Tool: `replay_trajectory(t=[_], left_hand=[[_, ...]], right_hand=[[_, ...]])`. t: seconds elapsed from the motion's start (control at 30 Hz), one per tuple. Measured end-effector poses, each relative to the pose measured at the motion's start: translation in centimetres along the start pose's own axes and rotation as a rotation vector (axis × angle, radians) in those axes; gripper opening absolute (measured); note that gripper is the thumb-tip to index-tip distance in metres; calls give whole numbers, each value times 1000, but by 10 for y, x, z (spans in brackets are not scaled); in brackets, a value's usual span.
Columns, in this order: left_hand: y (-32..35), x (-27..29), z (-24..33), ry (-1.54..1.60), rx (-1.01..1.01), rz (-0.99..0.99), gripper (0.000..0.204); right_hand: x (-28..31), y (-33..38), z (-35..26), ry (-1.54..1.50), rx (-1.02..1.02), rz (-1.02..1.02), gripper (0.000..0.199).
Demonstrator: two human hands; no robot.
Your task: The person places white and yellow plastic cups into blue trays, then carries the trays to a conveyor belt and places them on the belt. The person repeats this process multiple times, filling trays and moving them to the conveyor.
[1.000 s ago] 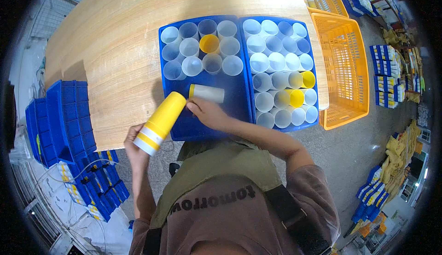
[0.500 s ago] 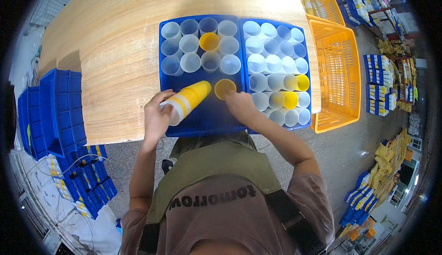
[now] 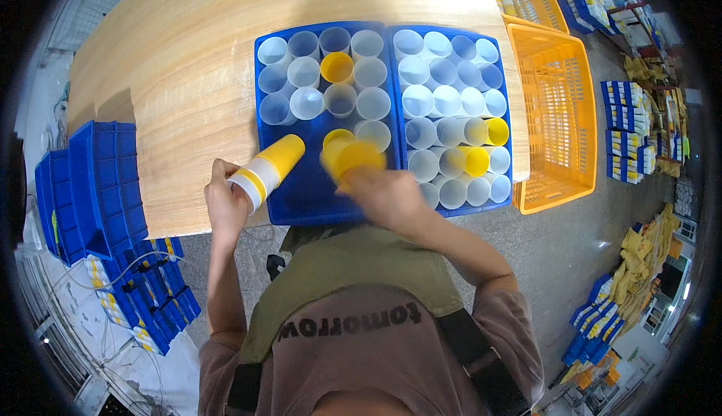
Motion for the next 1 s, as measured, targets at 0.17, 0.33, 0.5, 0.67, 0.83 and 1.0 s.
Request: replay_trajectory(t=[0.17, 0.33, 0.5, 0.67, 0.83, 1.0], left_hand=[[-3, 5, 18, 18, -169, 152, 21], [14, 39, 26, -6, -62, 219, 18], [38, 25, 44, 18, -149, 25, 16], [51, 3, 56, 36, -281, -98, 21], [44, 12, 29, 31, -160, 40, 20], [37, -61, 26, 51, -331, -117, 11]], right_hand=[[-93, -28, -12, -109, 68, -335, 27], [-98, -43, -5, -31, -123, -143, 54], [-47, -23, -56, -224, 193, -79, 81], [-37, -3, -39, -255, 43, -141, 70], [-33, 43, 36, -180, -414, -94, 68], [-30, 61, 62, 158, -346, -14, 74]])
Point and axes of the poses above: each hand's wrist, its own y-axis away from the middle knuckle, its own x-axis out of the back of the hand, z = x × y, the point moved 7 cm from there along -y, towards the middle knuckle, and after that the axes turned 7 degrees about z, right-handed, at the moved point
